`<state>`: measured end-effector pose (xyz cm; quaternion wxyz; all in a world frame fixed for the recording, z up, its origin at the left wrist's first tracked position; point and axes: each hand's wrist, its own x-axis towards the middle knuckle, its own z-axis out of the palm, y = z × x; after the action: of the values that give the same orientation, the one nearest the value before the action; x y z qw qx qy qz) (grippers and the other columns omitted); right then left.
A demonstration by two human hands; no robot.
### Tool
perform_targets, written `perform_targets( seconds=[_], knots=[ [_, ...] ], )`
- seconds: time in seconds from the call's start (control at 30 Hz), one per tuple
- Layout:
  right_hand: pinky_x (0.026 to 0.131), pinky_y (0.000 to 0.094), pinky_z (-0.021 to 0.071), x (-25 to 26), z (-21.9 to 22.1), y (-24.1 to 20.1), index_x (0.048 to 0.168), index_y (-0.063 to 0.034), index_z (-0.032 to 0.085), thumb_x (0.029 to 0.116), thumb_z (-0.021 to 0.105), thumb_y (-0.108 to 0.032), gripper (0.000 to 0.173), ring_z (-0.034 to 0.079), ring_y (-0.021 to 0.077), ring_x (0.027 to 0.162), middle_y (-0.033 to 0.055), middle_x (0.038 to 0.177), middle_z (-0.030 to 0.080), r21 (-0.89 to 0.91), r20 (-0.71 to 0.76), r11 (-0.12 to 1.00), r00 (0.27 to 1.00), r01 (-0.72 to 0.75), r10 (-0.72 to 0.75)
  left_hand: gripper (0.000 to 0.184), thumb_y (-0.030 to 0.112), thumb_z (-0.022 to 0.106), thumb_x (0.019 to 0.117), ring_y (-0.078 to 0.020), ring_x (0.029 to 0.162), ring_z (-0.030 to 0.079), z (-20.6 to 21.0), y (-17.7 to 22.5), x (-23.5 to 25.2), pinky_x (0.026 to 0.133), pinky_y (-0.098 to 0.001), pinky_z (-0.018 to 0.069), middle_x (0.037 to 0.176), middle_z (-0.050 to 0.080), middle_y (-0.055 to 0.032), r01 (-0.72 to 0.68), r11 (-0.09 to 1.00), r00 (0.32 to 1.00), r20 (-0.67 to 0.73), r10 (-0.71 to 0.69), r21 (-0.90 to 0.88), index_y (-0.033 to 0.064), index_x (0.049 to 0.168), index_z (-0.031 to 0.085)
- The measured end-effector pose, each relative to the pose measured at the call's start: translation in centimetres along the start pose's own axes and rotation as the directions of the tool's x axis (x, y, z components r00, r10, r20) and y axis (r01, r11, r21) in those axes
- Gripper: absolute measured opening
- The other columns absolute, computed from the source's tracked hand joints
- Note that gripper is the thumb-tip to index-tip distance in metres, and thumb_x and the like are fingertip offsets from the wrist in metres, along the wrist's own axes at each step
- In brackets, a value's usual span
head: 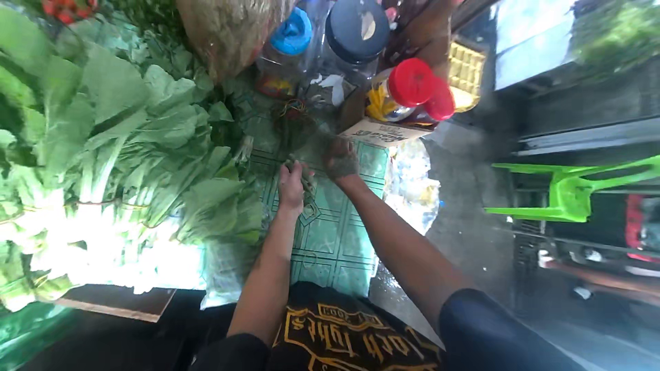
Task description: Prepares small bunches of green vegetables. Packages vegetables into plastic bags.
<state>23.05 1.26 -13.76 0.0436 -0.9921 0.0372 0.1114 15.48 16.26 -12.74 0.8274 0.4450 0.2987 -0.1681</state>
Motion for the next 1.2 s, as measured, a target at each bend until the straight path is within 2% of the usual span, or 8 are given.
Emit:
perform_targets(
  seconds=[0.2, 0.3, 0.43, 0.6, 0.8, 1.0, 1.1, 1.2],
  knots=[
    [0.105, 0.0573, 0.0491, -7.6, -3.8, -1.6, 0.138, 0.0018, 0.056, 0.1002, 0.062, -0.020, 0.044, 0.058, 0.0445, 0.123, 0.0282, 0.129, 0.060, 0.372, -0.026, 0.909, 0.981, 0.187, -0.191, 0.075, 0.044, 0.067, 0.0970, -0.0266, 0.118, 0.062, 0.9, -1.1, -0.8, 0.096, -0.0514, 0.0545, 0.137, 0.059, -0.0125, -0.042, 0.999, 0.990, 0.138, 0.040, 0.012, 0.0171, 0.156, 0.030],
    [0.104, 0.0570, 0.0478, -10.5, -3.0, -1.2, 0.141, -0.0043, 0.058, 0.0901, 0.064, -0.015, 0.052, 0.055, 0.0425, 0.122, 0.0244, 0.127, 0.059, 0.422, -0.058, 0.866, 0.961, 0.268, -0.270, 0.061, 0.040, 0.053, 0.1067, -0.0216, 0.113, 0.065, 2.4, -1.9, -1.7, 0.095, -0.0444, 0.0564, 0.132, 0.062, -0.0119, -0.070, 0.997, 0.988, 0.141, 0.068, 0.012, 0.0149, 0.156, 0.029],
    [0.100, 0.0532, 0.0502, -12.9, -4.7, 0.6, 0.145, -0.0135, 0.059, 0.0973, 0.064, -0.025, 0.049, 0.055, 0.0343, 0.121, 0.0189, 0.129, 0.059, 0.636, -0.028, 0.747, 0.973, 0.195, -0.230, 0.052, 0.040, 0.046, 0.1092, -0.0204, 0.107, 0.066, 2.2, -2.4, -2.9, 0.091, -0.0434, 0.0576, 0.125, 0.064, -0.0112, -0.071, 0.997, 0.980, 0.185, 0.065, 0.021, 0.0123, 0.152, 0.036],
    [0.100, 0.0455, 0.0522, -12.8, -9.8, 2.9, 0.147, -0.0120, 0.054, 0.1070, 0.041, -0.039, 0.050, 0.060, 0.0239, 0.123, 0.0131, 0.141, 0.058, 0.746, -0.040, 0.646, 0.980, 0.158, -0.194, 0.036, 0.031, 0.046, 0.1091, -0.0206, 0.089, 0.068, 2.2, -2.2, -5.7, 0.080, -0.0398, 0.0599, 0.108, 0.067, -0.0090, 0.063, 0.997, 0.945, 0.322, -0.049, -0.033, 0.0109, 0.139, 0.051],
    [0.109, 0.0503, 0.0473, -13.9, -8.7, 1.7, 0.150, -0.0144, 0.051, 0.1053, 0.017, -0.065, 0.076, 0.055, 0.0245, 0.133, 0.0111, 0.147, 0.056, 0.805, 0.070, 0.587, 0.968, 0.089, -0.242, 0.032, 0.028, 0.068, 0.0992, -0.0213, 0.071, 0.067, 4.4, -3.6, -9.5, 0.064, -0.0390, 0.0599, 0.091, 0.068, -0.0108, 0.239, 0.964, 0.961, 0.171, -0.218, -0.113, 0.0086, 0.124, 0.060],
    [0.110, 0.0464, 0.0467, -13.3, -9.9, 3.5, 0.144, -0.0029, 0.055, 0.1006, 0.011, -0.073, 0.093, 0.056, 0.0214, 0.134, 0.0127, 0.143, 0.061, 0.896, 0.048, 0.424, 0.921, 0.131, -0.386, 0.048, 0.013, 0.072, 0.0938, -0.0201, 0.075, 0.069, 0.6, -3.4, -10.8, 0.070, -0.0372, 0.0618, 0.095, 0.069, -0.0123, -0.160, 0.899, 0.862, 0.501, -0.073, 0.407, 0.0023, 0.135, 0.050],
    [0.117, 0.0457, 0.0422, -13.4, -12.4, 3.2, 0.143, -0.0014, 0.055, 0.0980, 0.007, -0.077, 0.100, 0.053, 0.0210, 0.137, 0.0124, 0.145, 0.059, 0.816, -0.007, 0.489, 0.851, 0.308, -0.526, 0.048, 0.017, 0.075, 0.0893, -0.0169, 0.071, 0.068, 0.2, -3.3, -11.4, 0.066, -0.0362, 0.0614, 0.090, 0.069, -0.0091, -0.318, 0.800, 0.810, 0.584, -0.050, 0.509, 0.0046, 0.131, 0.055],
    [0.118, 0.0493, 0.0392, -16.0, -11.5, 0.3, 0.148, -0.0095, 0.054, 0.1047, 0.018, -0.060, 0.076, 0.053, 0.0256, 0.138, 0.0112, 0.146, 0.059, 0.684, 0.150, 0.632, 0.778, 0.363, -0.610, 0.029, 0.013, 0.078, 0.0861, -0.0133, 0.072, 0.069, 0.1, -4.0, -11.8, 0.069, -0.0356, 0.0617, 0.084, 0.071, -0.0068, -0.483, 0.727, 0.750, 0.659, 0.056, 0.488, 0.0009, 0.111, 0.068]
  ],
)
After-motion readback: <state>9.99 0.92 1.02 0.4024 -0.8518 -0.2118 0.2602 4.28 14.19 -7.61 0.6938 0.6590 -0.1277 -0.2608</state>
